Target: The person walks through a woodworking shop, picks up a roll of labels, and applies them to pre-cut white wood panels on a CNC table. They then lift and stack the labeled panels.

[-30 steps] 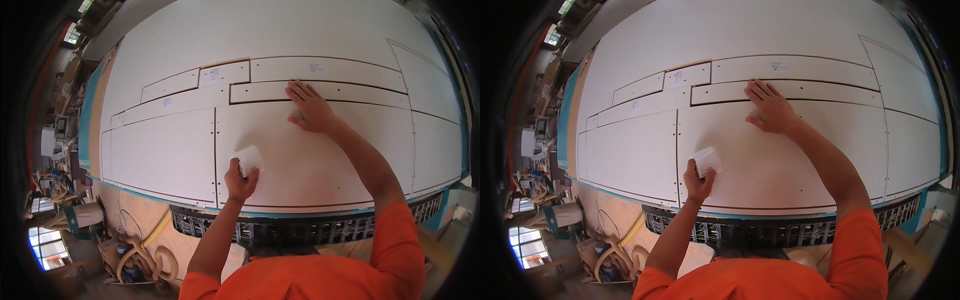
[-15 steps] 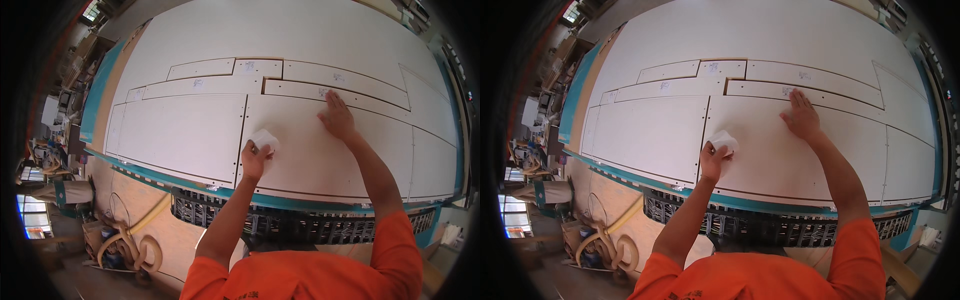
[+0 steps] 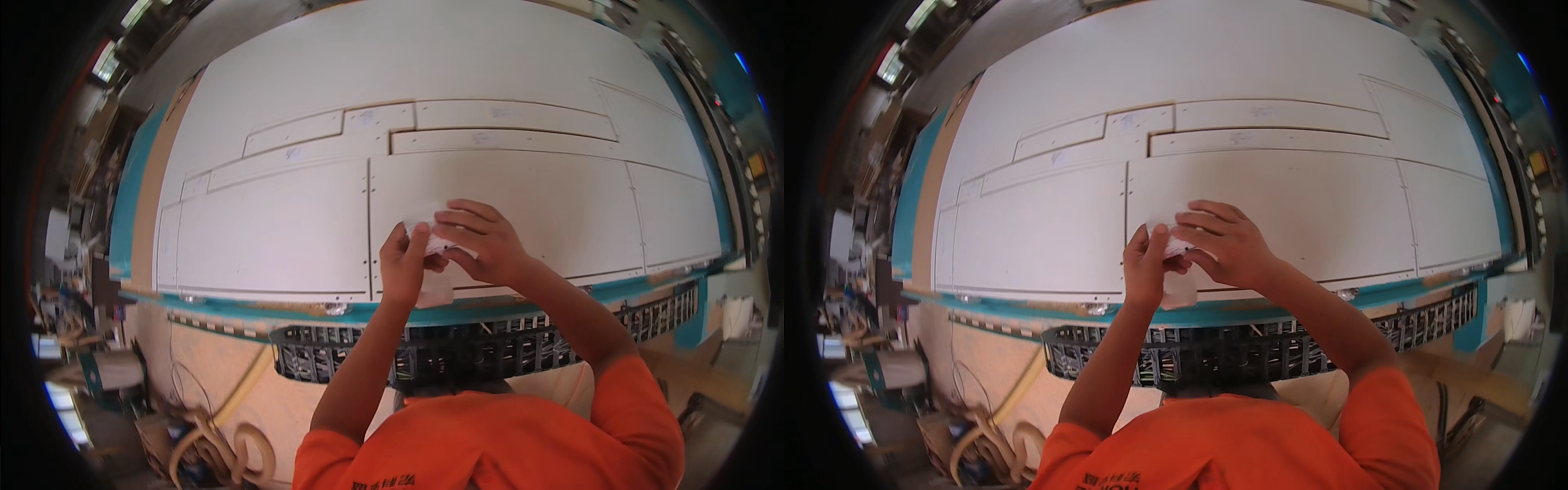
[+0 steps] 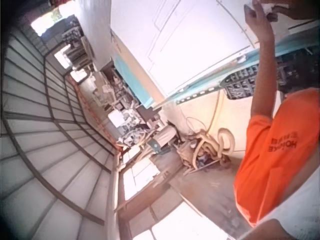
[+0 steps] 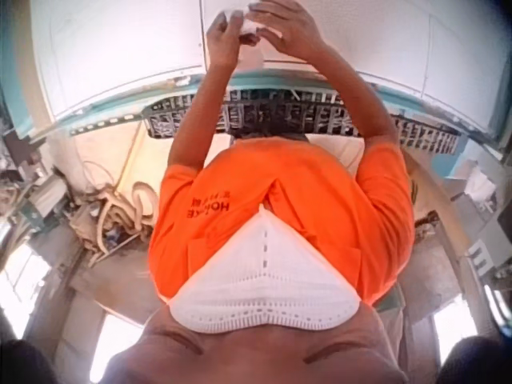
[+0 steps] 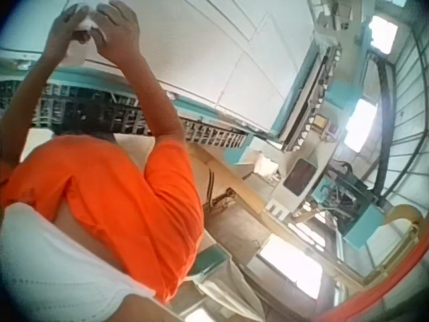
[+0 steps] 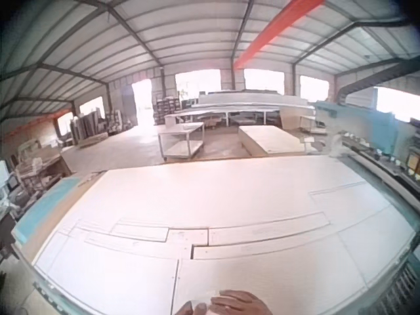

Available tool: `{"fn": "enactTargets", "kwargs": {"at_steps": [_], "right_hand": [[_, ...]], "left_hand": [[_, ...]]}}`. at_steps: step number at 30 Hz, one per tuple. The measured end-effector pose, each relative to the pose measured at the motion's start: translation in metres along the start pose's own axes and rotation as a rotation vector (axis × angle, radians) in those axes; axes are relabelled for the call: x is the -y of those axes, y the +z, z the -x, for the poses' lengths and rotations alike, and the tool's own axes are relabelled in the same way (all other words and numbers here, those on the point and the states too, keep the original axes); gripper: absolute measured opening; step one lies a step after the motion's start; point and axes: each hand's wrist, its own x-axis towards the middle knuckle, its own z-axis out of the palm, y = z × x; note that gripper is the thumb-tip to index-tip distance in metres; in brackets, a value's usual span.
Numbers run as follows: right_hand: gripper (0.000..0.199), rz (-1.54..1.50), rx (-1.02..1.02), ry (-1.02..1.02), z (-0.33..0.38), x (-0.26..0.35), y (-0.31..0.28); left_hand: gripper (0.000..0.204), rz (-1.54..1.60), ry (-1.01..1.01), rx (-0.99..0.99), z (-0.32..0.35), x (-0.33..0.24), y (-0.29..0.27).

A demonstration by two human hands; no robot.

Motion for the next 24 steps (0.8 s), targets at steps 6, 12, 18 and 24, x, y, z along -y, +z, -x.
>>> {"fn": "enactTargets", "kwargs": {"at_steps": [6,12,18,24], "right_hand": [[0.024,-0.126,-0.054,0.104,0.024,-0.015,-0.031],[0.017,-0.45,-0.077,0.384,0.072,-0.058,-0.079],[0.008,-0.619,-0.175,0.737,0.124,-0.116,-0.129],[0.011,-0.189,-0.902,1.008,0.195,-0.316,-0.222]], "left_hand": [[0.04,-0.047,-0.004,0.308,0.009,-0.001,0.028],[0.033,-0.168,-0.137,0.421,-0.008,0.02,0.096],[0.028,-0.276,-0.105,0.549,-0.044,0.075,0.159],[0.028,-0.504,0.05,0.383,-0.092,0.132,0.18]]}}
